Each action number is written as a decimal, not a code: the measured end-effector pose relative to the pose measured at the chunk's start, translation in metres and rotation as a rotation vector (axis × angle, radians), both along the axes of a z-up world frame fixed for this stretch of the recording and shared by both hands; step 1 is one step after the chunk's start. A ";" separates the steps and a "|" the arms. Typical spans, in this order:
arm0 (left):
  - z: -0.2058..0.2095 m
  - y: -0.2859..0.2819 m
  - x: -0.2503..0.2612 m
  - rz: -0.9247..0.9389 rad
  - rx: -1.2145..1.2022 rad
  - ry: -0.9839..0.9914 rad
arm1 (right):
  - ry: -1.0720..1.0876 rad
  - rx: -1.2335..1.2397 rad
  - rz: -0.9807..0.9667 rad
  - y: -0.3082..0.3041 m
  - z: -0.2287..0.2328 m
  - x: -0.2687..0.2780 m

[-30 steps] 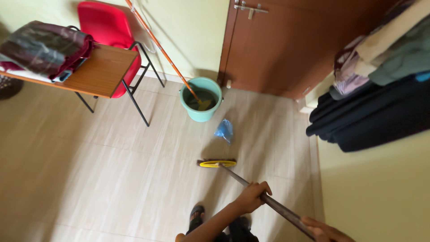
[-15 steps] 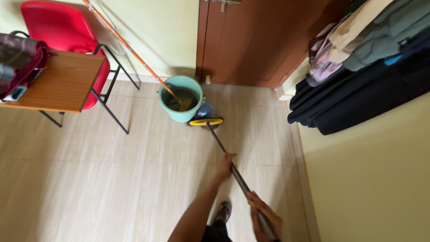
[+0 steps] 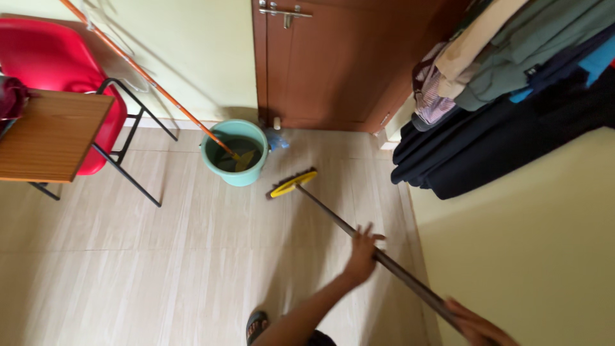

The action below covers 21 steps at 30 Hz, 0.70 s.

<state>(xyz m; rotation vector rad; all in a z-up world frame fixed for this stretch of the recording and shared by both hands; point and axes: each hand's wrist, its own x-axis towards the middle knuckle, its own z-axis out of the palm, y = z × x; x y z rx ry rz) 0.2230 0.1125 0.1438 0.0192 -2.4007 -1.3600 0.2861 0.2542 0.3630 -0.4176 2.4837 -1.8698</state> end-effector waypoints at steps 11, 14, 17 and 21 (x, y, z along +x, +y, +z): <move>0.056 0.110 -0.013 -0.300 0.199 -0.297 | -0.054 0.122 0.044 0.212 -0.010 -0.054; 0.035 0.115 -0.039 -0.398 0.155 -0.361 | -0.009 0.165 0.033 0.210 0.007 -0.072; 0.007 0.104 -0.082 -0.315 0.002 -0.396 | -0.159 0.124 -0.189 0.156 0.036 -0.077; -0.040 0.034 -0.133 -0.088 -0.076 -0.347 | 0.048 0.040 -0.108 0.043 0.035 -0.098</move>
